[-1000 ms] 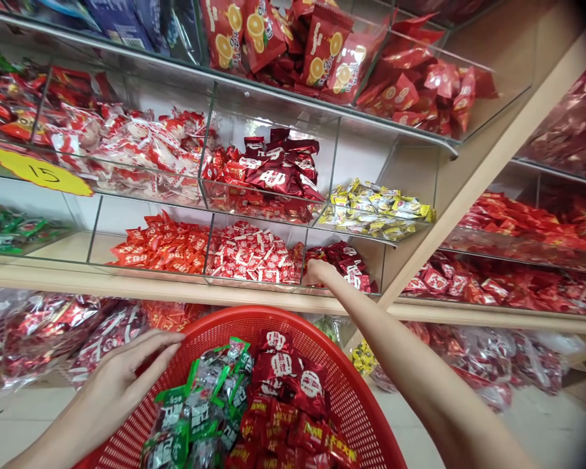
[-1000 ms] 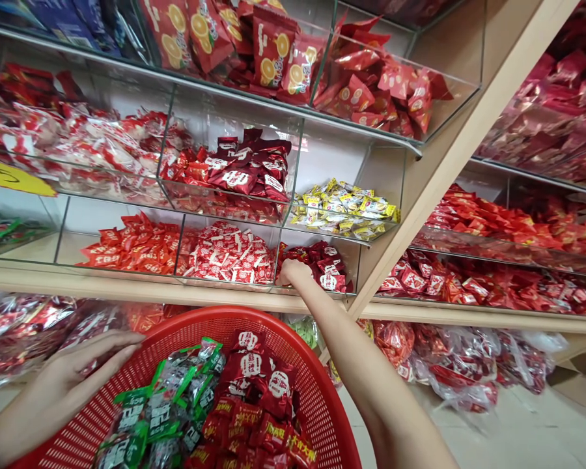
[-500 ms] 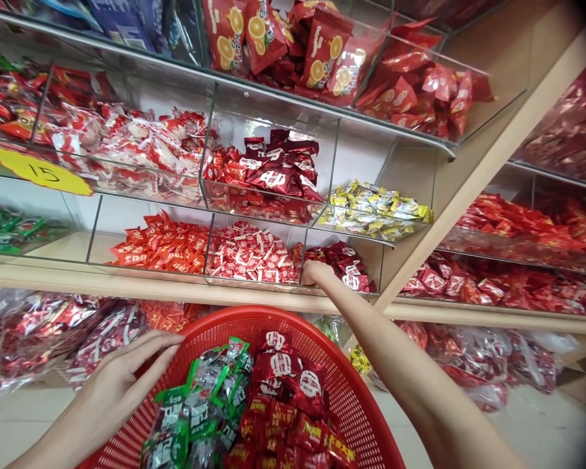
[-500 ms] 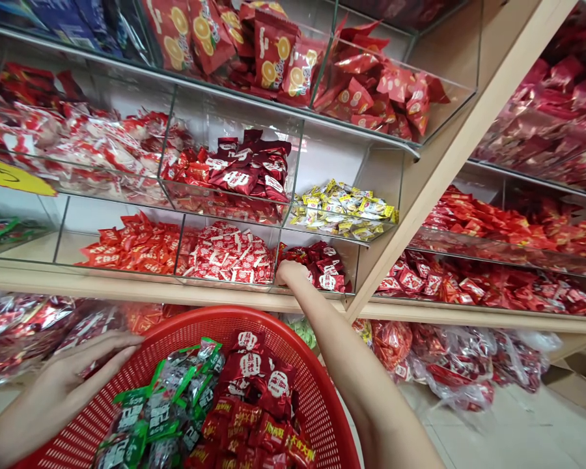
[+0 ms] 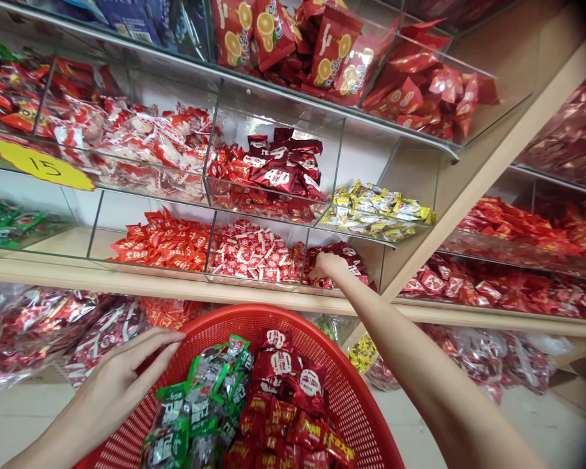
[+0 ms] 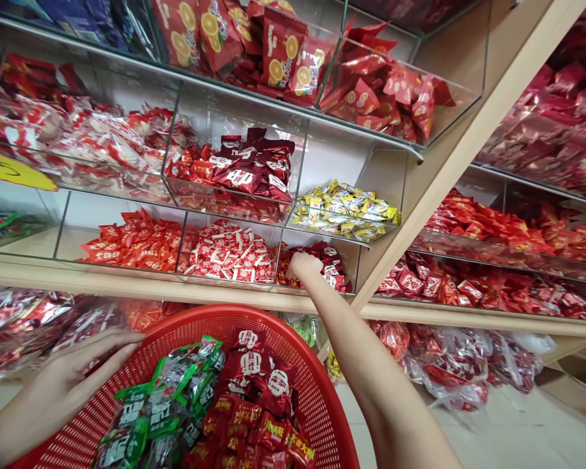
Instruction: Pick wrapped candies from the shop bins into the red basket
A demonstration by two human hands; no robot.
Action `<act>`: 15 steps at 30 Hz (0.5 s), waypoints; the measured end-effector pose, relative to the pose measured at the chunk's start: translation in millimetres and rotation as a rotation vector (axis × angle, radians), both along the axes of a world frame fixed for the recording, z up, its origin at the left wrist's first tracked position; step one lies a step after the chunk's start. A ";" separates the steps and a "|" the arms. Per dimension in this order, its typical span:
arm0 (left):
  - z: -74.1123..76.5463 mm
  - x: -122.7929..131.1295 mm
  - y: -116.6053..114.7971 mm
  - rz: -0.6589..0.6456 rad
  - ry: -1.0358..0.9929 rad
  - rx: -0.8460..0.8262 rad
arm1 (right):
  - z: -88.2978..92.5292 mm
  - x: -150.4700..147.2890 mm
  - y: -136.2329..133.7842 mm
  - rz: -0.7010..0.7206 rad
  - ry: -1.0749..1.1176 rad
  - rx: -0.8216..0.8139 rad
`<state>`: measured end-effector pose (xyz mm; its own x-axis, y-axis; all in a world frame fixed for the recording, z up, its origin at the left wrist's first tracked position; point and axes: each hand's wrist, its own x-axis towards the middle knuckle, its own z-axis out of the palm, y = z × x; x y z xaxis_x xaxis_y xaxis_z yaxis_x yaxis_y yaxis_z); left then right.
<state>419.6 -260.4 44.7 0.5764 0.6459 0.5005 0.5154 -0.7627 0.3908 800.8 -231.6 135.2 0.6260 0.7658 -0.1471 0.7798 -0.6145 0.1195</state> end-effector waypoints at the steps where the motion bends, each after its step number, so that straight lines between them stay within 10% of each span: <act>1: 0.3 0.1 -0.5 0.000 -0.002 0.002 | -2.2 -1.6 0.1 -0.001 0.000 -0.008; 15: 16.7 8.3 -7.0 0.000 -0.077 -0.016 | -24.9 -3.2 6.5 -0.023 0.061 0.003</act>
